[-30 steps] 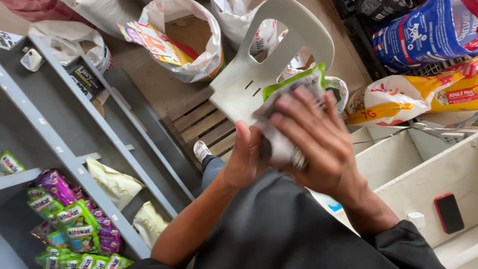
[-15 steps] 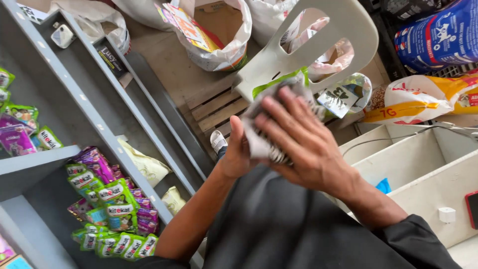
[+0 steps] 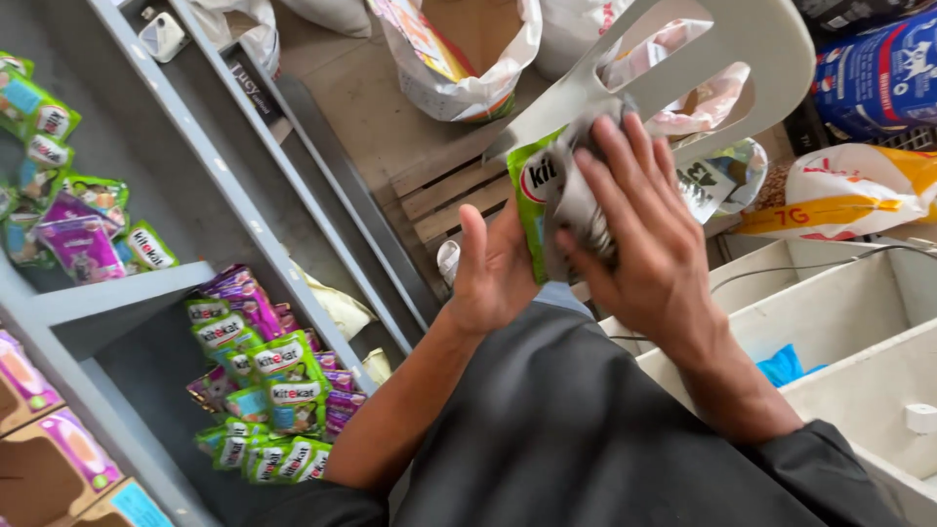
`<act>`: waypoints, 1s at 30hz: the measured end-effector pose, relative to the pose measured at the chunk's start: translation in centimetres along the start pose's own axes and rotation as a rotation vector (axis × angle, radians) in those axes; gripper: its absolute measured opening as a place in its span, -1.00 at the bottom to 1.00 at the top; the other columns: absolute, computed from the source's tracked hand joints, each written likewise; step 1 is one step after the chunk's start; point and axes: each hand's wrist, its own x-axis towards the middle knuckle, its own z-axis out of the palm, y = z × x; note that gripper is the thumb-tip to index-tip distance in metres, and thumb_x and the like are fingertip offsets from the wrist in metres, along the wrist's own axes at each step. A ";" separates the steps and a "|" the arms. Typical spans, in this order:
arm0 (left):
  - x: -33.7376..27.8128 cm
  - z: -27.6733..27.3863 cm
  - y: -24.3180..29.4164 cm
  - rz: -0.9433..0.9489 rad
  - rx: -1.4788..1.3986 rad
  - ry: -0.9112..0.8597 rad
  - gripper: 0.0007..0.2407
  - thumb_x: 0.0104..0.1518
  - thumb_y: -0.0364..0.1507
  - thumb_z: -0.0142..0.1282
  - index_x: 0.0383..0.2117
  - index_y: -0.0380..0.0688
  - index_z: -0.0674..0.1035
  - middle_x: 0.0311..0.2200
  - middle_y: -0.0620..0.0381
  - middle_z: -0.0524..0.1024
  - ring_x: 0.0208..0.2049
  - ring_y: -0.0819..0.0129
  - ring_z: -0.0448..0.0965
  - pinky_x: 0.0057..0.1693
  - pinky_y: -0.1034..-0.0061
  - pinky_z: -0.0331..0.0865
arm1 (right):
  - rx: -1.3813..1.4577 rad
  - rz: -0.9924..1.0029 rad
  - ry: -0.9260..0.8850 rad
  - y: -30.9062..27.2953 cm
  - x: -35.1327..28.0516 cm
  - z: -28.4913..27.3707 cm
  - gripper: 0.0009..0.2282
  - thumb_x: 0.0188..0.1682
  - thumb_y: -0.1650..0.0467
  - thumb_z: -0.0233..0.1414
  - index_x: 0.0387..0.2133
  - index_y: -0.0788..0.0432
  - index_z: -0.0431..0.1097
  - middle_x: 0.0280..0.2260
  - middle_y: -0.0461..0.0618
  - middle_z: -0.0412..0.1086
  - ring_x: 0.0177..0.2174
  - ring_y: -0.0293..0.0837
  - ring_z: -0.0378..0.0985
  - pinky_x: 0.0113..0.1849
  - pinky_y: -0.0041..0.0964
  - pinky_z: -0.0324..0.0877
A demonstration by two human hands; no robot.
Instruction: The person wipes cat food pouches with a cloth and then stocks them into cardboard display boxes on a shelf.
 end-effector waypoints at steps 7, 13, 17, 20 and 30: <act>-1.3 -2.9 0.9 -0.016 -0.194 0.045 -0.20 0.28 0.20 -0.50 0.50 -0.17 0.04 0.45 0.04 0.16 0.46 0.24 0.21 0.52 0.28 0.15 | 0.011 -0.056 -0.148 -2.1 -0.2 1.8 -0.46 -0.09 0.34 0.29 0.17 0.30 0.37 0.28 0.23 0.25 0.33 0.24 0.19 0.31 0.23 0.04; -1.2 -3.1 2.1 0.066 -0.108 0.128 -0.32 0.45 0.08 -0.46 0.47 -0.26 0.16 0.33 -0.07 0.29 0.31 0.17 0.34 0.50 0.22 0.18 | 0.013 -0.125 -0.216 -3.6 0.3 2.6 -0.46 -0.15 0.34 0.28 0.13 0.25 0.39 0.24 0.19 0.29 0.30 0.23 0.22 0.31 0.22 0.04; -0.8 -4.3 1.2 0.075 -0.192 0.164 -0.45 0.50 -0.06 -0.27 0.37 -0.31 0.26 0.29 -0.05 0.36 0.30 0.22 0.39 0.42 0.27 0.26 | -0.025 -0.078 -0.179 -3.3 0.6 3.0 -0.49 -0.09 0.38 0.28 0.14 0.28 0.39 0.26 0.23 0.28 0.32 0.28 0.20 0.32 0.22 0.01; -0.8 -5.4 1.2 0.106 -0.117 0.204 -0.53 0.55 -0.15 -0.17 0.30 -0.36 0.31 0.19 -0.07 0.41 0.22 0.23 0.44 0.36 0.29 0.32 | 0.014 -0.133 -0.191 -3.3 1.7 3.3 -0.49 -0.11 0.38 0.28 0.13 0.28 0.38 0.25 0.24 0.28 0.31 0.30 0.21 0.31 0.22 0.03; -0.2 -5.3 2.7 0.281 -0.112 0.404 -0.51 0.49 -0.11 -0.21 0.29 -0.31 0.35 0.17 -0.05 0.46 0.18 0.27 0.49 0.28 0.33 0.40 | 0.154 -0.386 -0.377 0.6 6.7 5.5 -0.46 -0.17 0.39 0.29 0.10 0.35 0.37 0.24 0.26 0.29 0.29 0.32 0.24 0.28 0.26 0.08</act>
